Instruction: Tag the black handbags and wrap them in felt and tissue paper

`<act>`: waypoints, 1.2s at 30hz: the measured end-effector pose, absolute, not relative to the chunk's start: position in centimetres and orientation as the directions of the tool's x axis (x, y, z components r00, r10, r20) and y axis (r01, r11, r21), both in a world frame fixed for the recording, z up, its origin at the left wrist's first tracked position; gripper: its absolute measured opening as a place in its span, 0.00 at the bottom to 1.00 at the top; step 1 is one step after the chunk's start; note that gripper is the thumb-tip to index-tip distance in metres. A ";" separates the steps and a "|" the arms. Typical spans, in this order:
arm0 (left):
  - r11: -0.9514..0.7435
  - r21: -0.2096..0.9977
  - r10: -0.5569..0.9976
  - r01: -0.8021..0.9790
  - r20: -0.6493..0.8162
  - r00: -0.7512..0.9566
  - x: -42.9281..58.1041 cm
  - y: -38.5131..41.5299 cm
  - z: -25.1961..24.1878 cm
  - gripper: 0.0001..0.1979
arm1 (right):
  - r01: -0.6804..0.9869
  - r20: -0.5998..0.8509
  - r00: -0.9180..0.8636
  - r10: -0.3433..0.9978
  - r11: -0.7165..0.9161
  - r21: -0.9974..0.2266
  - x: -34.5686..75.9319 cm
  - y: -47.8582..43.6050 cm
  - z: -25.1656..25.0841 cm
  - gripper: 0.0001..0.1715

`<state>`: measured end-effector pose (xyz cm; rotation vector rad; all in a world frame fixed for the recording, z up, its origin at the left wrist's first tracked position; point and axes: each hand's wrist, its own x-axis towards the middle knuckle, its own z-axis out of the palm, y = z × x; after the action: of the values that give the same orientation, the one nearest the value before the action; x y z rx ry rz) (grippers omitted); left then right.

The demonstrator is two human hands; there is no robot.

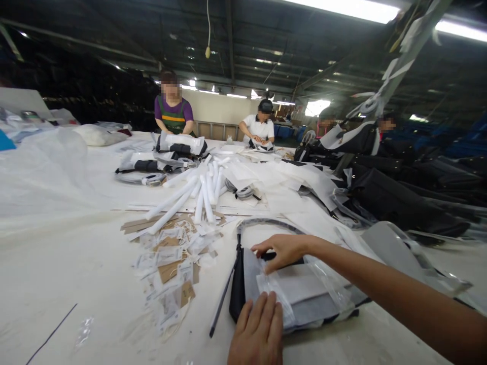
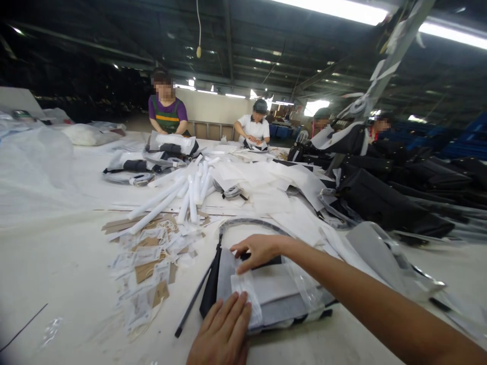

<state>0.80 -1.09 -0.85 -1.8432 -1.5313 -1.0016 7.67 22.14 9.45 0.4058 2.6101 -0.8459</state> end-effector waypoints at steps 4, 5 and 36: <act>-0.215 0.058 0.614 0.975 0.784 0.088 0.9 -1.3 -0.7 0.16 | 0.446 -0.463 -0.861 0.211 0.752 -0.486 8.7 20.3 9.0 0.66; -0.215 0.064 0.618 0.975 0.781 0.085 1.0 -1.3 -0.7 0.16 | 0.464 -0.475 -0.853 0.216 0.731 -0.501 8.5 20.3 8.8 0.65; -0.393 0.108 0.732 0.913 0.638 0.239 -1.6 -2.6 1.8 0.24 | 0.617 0.067 -0.721 0.689 0.684 -0.388 10.5 16.9 8.4 0.14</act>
<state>-1.60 -2.64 1.83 -2.2292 -1.5311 -0.9013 10.54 16.85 8.40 1.2071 3.0718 -0.5793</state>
